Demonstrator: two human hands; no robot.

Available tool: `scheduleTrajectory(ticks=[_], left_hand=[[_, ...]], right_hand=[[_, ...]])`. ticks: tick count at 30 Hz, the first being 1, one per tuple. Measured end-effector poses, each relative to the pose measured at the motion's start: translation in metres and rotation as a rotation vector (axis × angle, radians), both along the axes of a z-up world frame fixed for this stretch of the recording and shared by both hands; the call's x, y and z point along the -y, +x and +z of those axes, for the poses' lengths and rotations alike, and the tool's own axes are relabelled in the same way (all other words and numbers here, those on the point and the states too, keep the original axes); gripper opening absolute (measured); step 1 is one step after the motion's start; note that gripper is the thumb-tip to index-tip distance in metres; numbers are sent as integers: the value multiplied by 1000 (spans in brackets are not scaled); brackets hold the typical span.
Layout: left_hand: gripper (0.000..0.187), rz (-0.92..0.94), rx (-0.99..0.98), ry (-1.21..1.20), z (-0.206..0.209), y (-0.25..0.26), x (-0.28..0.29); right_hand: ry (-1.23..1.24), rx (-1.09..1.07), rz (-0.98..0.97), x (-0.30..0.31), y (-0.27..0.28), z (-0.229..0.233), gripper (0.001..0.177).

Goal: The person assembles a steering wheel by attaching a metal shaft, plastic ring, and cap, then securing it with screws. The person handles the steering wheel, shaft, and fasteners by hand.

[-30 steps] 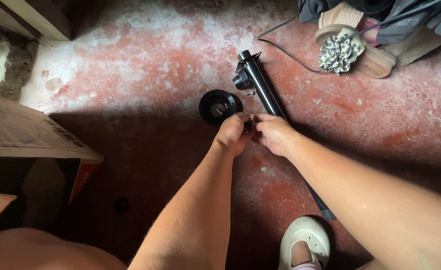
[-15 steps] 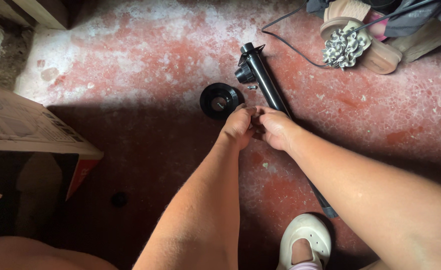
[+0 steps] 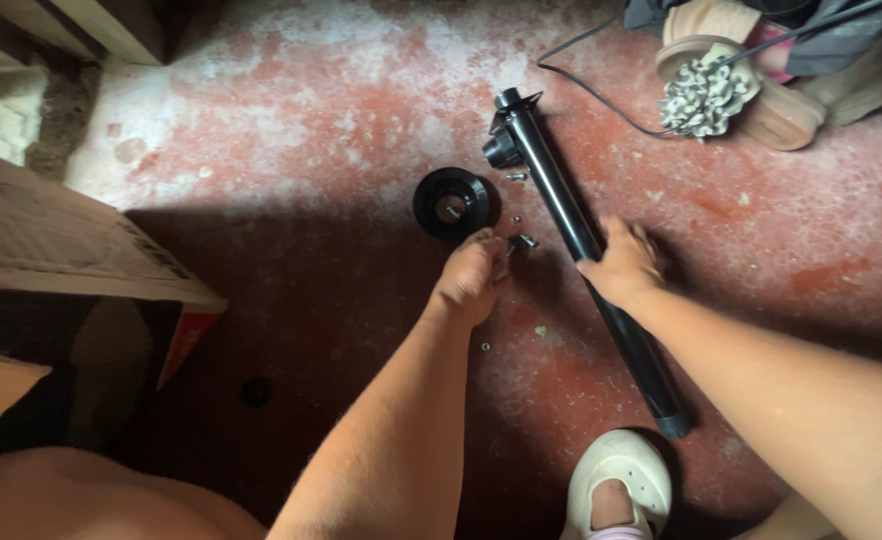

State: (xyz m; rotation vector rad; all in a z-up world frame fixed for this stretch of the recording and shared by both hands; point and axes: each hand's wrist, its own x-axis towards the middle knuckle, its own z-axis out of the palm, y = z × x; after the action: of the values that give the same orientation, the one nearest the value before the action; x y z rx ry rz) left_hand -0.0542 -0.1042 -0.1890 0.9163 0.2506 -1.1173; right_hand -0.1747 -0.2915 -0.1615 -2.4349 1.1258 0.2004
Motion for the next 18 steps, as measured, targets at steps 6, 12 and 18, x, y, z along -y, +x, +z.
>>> scheduleTrajectory(ticks=[6,12,18], left_hand=[[19,13,-45,91,10,-16,-12],[14,-33,12,-64,-3,-19,-11],[34,-54,-21,153,8,-16,9]], right_hand=[[65,-165,19,-1,-11,-16,76],[74,-161,33,30,-11,-14,74],[80,-117,100,91,-22,-9,75]])
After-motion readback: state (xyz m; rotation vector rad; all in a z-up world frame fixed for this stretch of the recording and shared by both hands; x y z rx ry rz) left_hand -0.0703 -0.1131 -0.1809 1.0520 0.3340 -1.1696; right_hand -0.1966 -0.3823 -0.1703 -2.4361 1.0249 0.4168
